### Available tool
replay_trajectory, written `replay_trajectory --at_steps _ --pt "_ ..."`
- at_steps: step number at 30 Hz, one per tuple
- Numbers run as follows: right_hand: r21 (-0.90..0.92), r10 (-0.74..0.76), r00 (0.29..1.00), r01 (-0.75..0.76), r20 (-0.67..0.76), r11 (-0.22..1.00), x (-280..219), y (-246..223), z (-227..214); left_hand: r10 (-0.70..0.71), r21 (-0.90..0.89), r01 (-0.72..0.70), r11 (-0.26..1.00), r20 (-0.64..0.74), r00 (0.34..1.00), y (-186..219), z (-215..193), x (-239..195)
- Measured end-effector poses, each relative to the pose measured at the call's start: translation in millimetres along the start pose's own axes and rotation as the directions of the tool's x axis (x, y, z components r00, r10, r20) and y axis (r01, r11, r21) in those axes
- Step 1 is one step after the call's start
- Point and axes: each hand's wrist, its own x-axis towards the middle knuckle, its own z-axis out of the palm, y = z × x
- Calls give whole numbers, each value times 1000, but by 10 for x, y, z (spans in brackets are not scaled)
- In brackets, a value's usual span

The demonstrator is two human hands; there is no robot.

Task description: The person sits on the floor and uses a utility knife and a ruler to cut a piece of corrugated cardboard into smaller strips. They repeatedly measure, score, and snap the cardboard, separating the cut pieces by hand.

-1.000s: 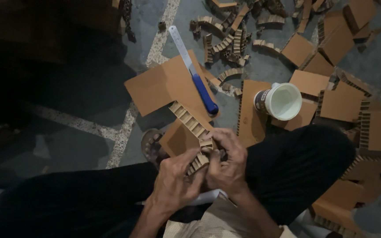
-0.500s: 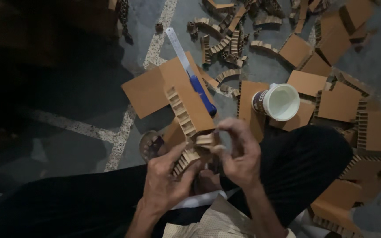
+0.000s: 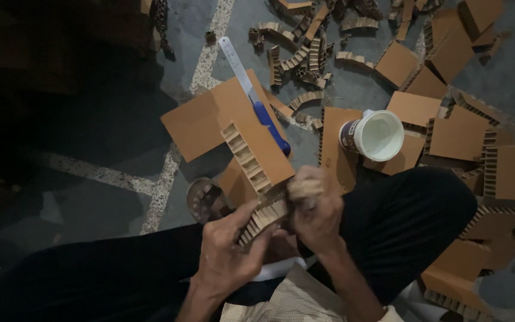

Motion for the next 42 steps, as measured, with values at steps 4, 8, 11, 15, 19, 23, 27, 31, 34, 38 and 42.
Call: replay_trajectory --at_steps 4,8,11,15,19,23,27,31,34,38,42 --pt "191 578 814 -577 56 794 165 470 -187 42 111 -33 993 -80 996 15 -87 -31" --pt "-19 769 639 -769 0 639 430 782 -415 34 43 -32 999 -53 998 42 -166 21" --pt "105 390 921 -389 8 915 533 756 -530 71 -17 -71 997 22 997 121 -255 146" --pt "116 -150 892 110 427 987 385 514 -524 138 -83 -120 989 273 952 318 -381 422" --pt "2 -333 901 346 277 938 377 543 -536 345 -186 -292 938 474 810 649 -458 725" --pt "74 142 975 -157 168 985 327 714 -866 434 -97 -519 850 688 582 1123 -157 1106" --pt "6 460 887 -461 33 888 75 881 -1274 584 -209 -634 745 665 466 1505 117 1247" --pt "-41 670 741 -671 -36 740 -349 1035 -1478 640 -174 -693 700 584 500 1623 53 1305" --pt "-29 771 634 -773 -59 634 -690 1270 -1559 665 -76 -739 669 505 550 1602 138 1443" --pt "49 828 558 -827 -54 560 -1069 1230 -2153 669 209 -736 644 313 674 1237 384 1843" --pt "709 299 901 -431 313 558 -721 825 -1865 499 659 -351 665 -43 865 101 -60 2051"
